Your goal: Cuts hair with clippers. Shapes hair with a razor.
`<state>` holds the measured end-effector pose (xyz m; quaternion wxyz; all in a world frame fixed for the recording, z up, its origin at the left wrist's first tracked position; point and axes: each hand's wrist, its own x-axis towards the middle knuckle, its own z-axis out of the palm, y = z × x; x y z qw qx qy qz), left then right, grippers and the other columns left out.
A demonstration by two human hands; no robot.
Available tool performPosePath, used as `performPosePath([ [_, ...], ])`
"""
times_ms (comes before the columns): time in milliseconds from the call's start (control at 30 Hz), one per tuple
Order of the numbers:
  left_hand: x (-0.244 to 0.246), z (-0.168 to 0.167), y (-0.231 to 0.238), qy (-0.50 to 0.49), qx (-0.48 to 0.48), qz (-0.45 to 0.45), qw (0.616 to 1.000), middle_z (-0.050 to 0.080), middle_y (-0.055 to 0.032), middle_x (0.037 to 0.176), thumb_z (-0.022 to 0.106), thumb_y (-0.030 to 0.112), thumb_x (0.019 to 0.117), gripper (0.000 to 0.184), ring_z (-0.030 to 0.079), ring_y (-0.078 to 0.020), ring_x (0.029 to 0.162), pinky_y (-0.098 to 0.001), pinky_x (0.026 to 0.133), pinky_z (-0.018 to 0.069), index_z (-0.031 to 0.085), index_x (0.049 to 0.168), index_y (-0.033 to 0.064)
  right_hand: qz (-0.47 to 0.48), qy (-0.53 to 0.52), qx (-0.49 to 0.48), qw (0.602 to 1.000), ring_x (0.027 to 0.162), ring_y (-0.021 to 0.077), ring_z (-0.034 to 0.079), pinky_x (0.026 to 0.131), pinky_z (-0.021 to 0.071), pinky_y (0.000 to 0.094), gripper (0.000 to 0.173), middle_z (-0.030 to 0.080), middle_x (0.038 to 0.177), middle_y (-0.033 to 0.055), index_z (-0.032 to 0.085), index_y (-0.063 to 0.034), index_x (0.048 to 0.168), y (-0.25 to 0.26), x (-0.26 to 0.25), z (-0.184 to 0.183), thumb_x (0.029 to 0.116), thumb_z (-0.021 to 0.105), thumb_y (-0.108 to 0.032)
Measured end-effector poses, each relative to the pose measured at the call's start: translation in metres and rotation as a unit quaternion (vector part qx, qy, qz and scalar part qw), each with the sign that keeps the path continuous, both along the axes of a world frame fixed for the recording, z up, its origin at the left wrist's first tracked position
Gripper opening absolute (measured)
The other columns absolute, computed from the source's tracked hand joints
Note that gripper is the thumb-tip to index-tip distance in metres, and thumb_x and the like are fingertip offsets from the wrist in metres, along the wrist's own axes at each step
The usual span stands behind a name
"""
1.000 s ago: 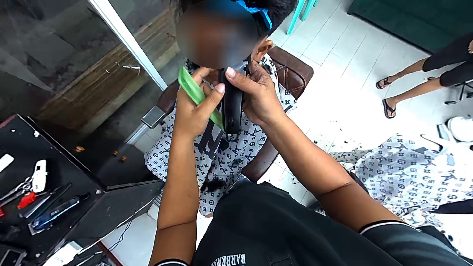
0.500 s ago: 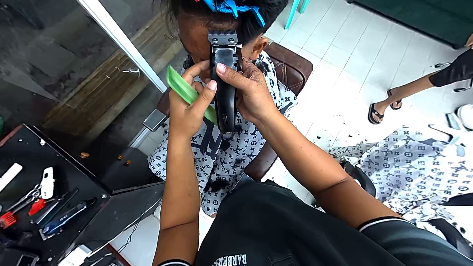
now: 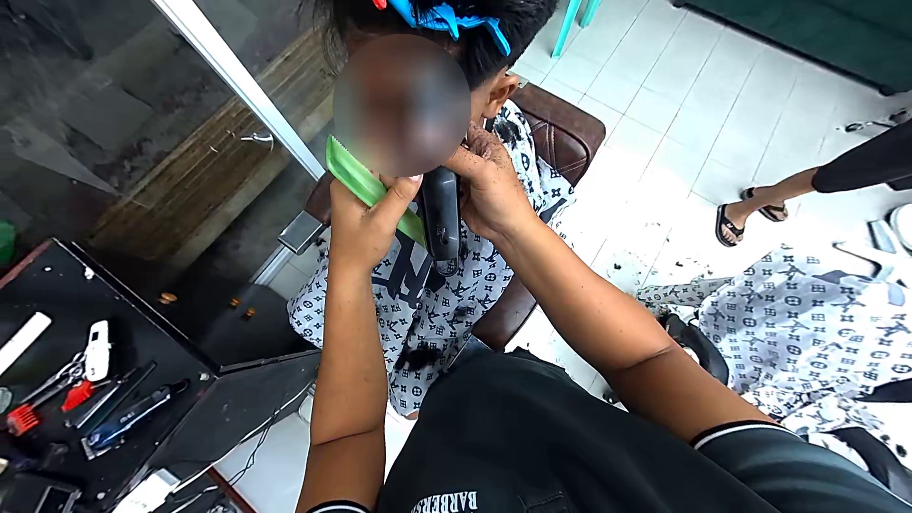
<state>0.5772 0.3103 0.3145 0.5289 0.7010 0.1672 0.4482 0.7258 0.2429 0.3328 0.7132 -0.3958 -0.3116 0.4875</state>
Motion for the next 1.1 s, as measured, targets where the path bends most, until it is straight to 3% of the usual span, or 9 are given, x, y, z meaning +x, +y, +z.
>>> performPosePath([
  [367,-0.004,-0.008,-0.010,0.009,-0.014,0.003,1.000,0.059,0.0082,0.075,0.064,0.013,0.0962,0.040,0.058,-0.0038,0.064,-0.0204,0.064,0.0538,0.054,0.132,-0.0016,0.021,0.013,-0.006,1.000,0.089,0.0200,0.072,0.084,0.0615,0.0374,0.035,0.069,0.099,0.0136,0.048,0.0008,0.127,-0.009,-0.001,-0.012,0.0984,0.065,-0.012],
  [500,-0.007,-0.009,-0.016,0.017,-0.015,-0.012,1.000,0.058,0.0083,0.075,0.066,0.013,0.0949,0.044,0.058,-0.0028,0.063,-0.0193,0.063,0.0544,0.052,0.134,-0.0033,0.041,-0.012,-0.004,0.999,0.091,0.0223,0.072,0.084,0.0624,0.0401,0.044,0.069,0.103,0.0154,0.046,0.0019,0.132,-0.017,0.002,-0.015,0.0959,0.067,-0.013],
  [633,-0.008,-0.006,-0.020,0.022,0.009,-0.029,0.999,0.059,0.0098,0.074,0.068,0.013,0.0937,0.050,0.055,0.0002,0.060,-0.0158,0.059,0.0505,0.050,0.137,-0.0049,0.050,-0.101,0.011,0.994,0.093,0.0230,0.073,0.084,0.0639,0.0399,0.057,0.069,0.108,0.0153,0.041,0.0041,0.140,-0.029,0.015,-0.006,0.0938,0.070,-0.011],
  [733,-0.008,-0.005,-0.019,0.035,0.020,-0.018,0.999,0.056,0.0089,0.070,0.068,0.016,0.0953,0.052,0.050,-0.0004,0.056,-0.0160,0.054,0.0466,0.051,0.140,-0.0030,0.028,-0.252,0.016,0.967,0.088,0.0163,0.074,0.080,0.0648,0.0348,0.049,0.074,0.104,0.0083,0.055,0.0025,0.133,-0.041,0.039,0.005,0.0919,0.075,-0.015],
  [833,-0.010,-0.005,-0.013,-0.013,-0.028,0.008,0.999,0.059,0.0102,0.074,0.058,0.016,0.1012,0.033,0.056,-0.0009,0.063,-0.0195,0.061,0.0501,0.054,0.131,0.0029,0.018,-0.393,0.015,0.919,0.095,0.0119,0.073,0.084,0.0635,0.0302,0.054,0.073,0.113,0.0053,0.056,-0.0003,0.136,-0.057,0.074,0.021,0.0889,0.078,-0.017],
  [933,-0.007,0.011,0.003,-0.124,-0.096,0.038,0.987,0.062,0.0105,0.074,0.044,0.016,0.1068,0.010,0.061,-0.0028,0.065,-0.0213,0.061,0.0545,0.052,0.114,0.0133,0.019,-0.434,0.009,0.901,0.095,0.0109,0.072,0.084,0.0635,0.0298,0.052,0.072,0.113,0.0025,0.055,-0.0028,0.136,-0.073,0.097,0.039,0.0894,0.075,-0.016],
  [1033,0.003,0.041,0.026,-0.203,-0.134,0.038,0.969,0.061,0.0065,0.073,0.033,0.018,0.1107,0.015,0.063,-0.0060,0.063,-0.0232,0.062,0.0575,0.047,0.105,0.0156,0.015,-0.440,0.012,0.898,0.088,0.0060,0.072,0.079,0.0635,0.0253,0.044,0.073,0.104,-0.0047,0.055,-0.0071,0.132,-0.081,0.105,0.051,0.0918,0.072,-0.018],
  [1100,0.011,0.058,0.044,-0.207,-0.150,0.031,0.966,0.060,0.0018,0.073,0.030,0.019,0.1116,0.021,0.059,-0.0088,0.062,-0.0247,0.061,0.0545,0.047,0.099,0.0131,0.015,-0.450,0.013,0.893,0.086,0.0041,0.072,0.078,0.0631,0.0227,0.043,0.073,0.101,-0.0067,0.056,-0.0078,0.130,-0.082,0.104,0.057,0.0921,0.072,-0.019],
])
